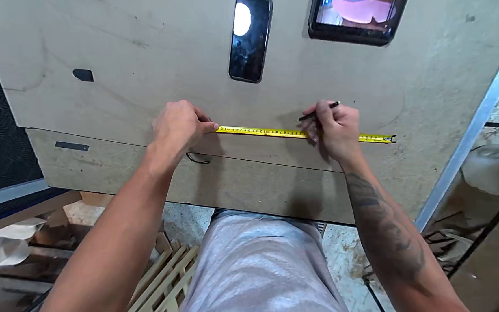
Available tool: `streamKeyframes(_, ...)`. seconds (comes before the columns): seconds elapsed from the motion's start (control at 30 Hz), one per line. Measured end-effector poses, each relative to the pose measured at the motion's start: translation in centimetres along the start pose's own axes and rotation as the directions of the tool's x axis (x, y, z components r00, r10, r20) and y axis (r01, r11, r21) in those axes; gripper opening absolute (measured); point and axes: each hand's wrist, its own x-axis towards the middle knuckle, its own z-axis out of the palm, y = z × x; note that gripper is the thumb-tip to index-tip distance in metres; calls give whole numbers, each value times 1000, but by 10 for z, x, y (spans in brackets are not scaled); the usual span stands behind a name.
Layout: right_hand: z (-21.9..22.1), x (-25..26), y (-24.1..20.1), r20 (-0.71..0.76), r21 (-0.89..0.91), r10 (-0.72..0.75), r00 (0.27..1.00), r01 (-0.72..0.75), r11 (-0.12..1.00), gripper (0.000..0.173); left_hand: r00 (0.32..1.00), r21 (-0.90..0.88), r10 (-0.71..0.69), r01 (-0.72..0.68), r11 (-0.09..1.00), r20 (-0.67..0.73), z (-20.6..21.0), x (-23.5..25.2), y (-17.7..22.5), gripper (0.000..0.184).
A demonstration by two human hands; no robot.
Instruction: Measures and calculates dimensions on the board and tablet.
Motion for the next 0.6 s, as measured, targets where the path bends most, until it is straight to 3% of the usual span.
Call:
streamKeyframes(0.07,10,-3,5,47,-25,1,999,0,1000,20,1000,-11,3,-3,1000,-5,2,-1,-2,31)
streamKeyframes(0.13,15,-14,7,54,-44,1,999,2,999,15,1000,-15,4,-4,1000,-11,4,-4,-4,29)
streamKeyframes(0.4,29,1,10,215,-117,-60,975,87,989,13,1000,-10,-11,10,1000,-27,10,-9,-5,27)
streamKeyframes(0.6,34,1,13,197,-159,-131,972,163,974,13,1000,-1,-23,23,1000,-21,10,-9,-6,27)
